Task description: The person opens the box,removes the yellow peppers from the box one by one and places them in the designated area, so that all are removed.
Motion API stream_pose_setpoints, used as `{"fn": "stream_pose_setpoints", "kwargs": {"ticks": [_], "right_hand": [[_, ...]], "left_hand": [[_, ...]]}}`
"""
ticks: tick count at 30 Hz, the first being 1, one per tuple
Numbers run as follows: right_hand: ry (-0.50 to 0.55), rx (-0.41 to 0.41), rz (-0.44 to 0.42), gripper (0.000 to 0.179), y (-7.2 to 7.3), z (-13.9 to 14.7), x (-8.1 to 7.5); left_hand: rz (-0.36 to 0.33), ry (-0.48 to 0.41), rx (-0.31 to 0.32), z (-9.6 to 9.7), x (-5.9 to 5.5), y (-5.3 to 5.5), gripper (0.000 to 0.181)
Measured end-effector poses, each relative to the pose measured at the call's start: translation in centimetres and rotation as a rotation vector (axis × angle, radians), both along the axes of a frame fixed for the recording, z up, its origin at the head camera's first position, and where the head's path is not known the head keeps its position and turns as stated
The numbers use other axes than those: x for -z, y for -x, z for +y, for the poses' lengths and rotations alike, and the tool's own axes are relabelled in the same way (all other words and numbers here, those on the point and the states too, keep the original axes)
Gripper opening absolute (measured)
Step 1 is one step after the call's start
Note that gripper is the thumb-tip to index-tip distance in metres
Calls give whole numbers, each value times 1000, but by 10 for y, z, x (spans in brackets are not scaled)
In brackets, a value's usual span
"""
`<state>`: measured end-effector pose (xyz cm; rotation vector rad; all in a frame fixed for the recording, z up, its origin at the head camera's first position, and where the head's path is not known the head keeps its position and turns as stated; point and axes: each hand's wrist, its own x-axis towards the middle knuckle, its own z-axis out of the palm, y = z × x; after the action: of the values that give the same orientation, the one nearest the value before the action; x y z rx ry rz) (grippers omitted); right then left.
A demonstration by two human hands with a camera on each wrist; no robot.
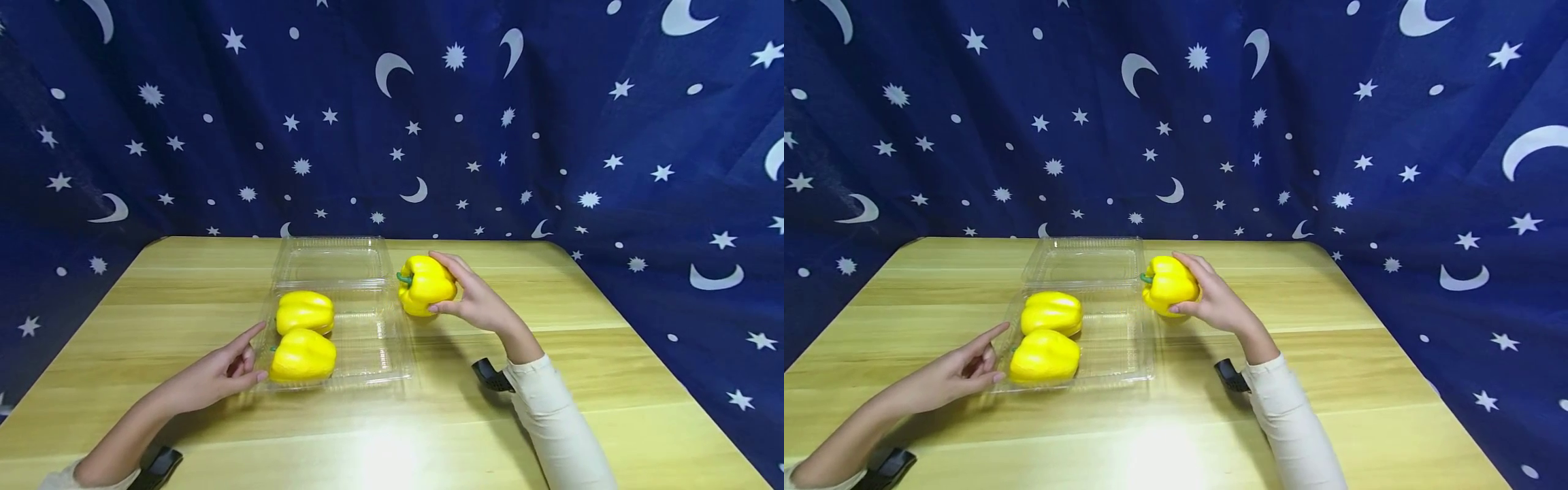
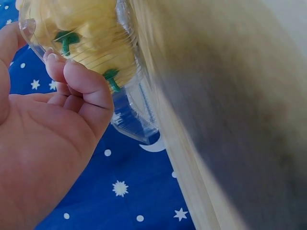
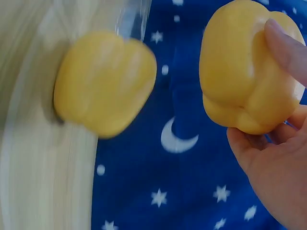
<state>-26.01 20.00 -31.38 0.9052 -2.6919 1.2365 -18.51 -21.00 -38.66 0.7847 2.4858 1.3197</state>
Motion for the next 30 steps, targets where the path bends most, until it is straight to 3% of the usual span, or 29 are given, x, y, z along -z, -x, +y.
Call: {"fn": "stream_pose_setpoints", "kwargs": {"ticks": [11,17,23,30], "right_hand": [[8,198,-62,83,30,52,9],[24,194,-96,82,38,66,15],[7,175,-116,82,42,74,19],[-53,175,-200,83,48,84,27]], "left_hand": [[46,-27,6,1,1,0,72],[5,-51,13,1,1,0,73],[-2,-43,1,1,1,0,73],[9,-42,-1,3,-1,0,73]]}}
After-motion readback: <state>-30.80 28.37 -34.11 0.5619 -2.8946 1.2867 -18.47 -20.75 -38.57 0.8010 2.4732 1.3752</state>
